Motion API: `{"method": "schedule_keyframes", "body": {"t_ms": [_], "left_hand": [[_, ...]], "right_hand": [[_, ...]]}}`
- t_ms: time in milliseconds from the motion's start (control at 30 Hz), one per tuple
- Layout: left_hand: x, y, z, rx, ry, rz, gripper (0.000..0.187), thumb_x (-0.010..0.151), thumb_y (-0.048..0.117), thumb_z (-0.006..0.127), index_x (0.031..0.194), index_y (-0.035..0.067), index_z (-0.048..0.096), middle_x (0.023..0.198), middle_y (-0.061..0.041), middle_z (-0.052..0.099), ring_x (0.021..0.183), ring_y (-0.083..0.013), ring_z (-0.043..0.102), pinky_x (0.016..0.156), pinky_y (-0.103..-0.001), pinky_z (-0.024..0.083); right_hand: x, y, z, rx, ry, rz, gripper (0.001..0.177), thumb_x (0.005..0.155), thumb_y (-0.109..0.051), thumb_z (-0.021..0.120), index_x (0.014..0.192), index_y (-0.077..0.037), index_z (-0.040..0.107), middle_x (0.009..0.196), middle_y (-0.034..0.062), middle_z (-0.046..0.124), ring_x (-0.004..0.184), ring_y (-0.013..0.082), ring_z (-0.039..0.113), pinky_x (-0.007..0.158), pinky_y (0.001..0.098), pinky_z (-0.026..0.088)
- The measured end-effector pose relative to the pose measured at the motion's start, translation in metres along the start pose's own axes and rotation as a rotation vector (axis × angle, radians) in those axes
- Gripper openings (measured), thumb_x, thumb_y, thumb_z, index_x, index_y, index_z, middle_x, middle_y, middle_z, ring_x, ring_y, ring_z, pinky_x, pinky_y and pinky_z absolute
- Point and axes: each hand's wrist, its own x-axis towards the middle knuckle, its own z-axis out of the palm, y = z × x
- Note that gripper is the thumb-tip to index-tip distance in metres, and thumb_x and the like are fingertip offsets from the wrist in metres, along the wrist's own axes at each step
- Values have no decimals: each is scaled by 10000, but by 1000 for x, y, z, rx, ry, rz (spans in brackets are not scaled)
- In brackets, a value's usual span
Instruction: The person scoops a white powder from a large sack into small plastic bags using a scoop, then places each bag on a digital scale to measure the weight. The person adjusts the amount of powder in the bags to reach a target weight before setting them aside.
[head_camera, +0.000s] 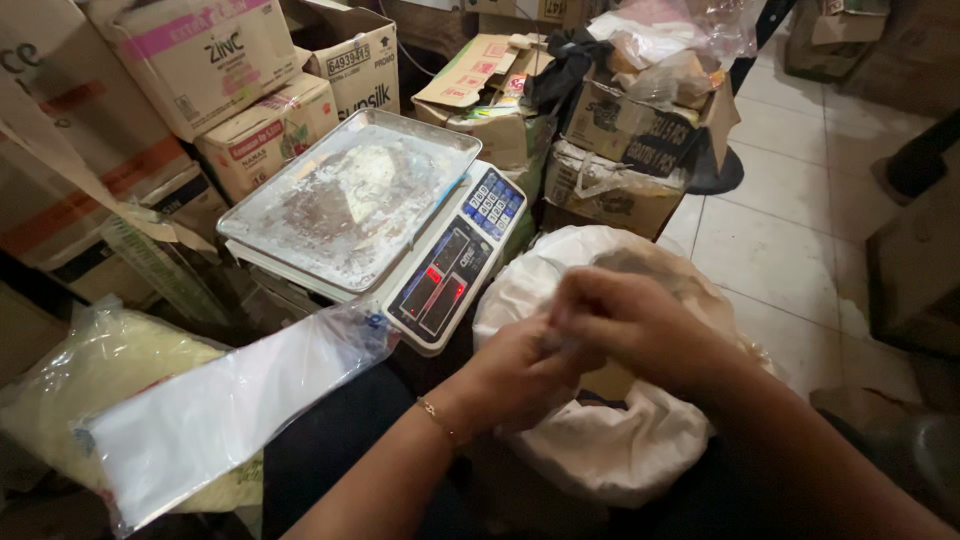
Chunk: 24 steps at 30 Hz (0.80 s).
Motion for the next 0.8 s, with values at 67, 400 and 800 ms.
{"method": "schedule_keyframes", "body": {"t_ms": [67,400,800], "left_hand": [[-2,2,0,10,4,77,220,1054,185,565,1091,14,699,1043,-91,671,941,-130,631,836,-295,545],[21,-3,7,-361,299,-7,284,1108,211,513,992,-23,625,803,-53,628,756,-148,595,719,-301,505],[34,59,6,68,125,-5,229,1010,186,568,964,15,713,826,-83,746,747,-193,731,727,-327,589]], "right_hand": [[-3,19,-4,262,46,94,107,915,-143,641,952,-44,655,844,96,667,717,193,625,639,316,529],[2,54,23,687,82,52,506,874,-222,708,1301,-18,531,1154,145,660,1056,219,661,906,319,569],[34,135,54,401,220,17,444,782,-134,724,1178,-17,561,1078,157,645,939,205,643,667,340,575]]}}
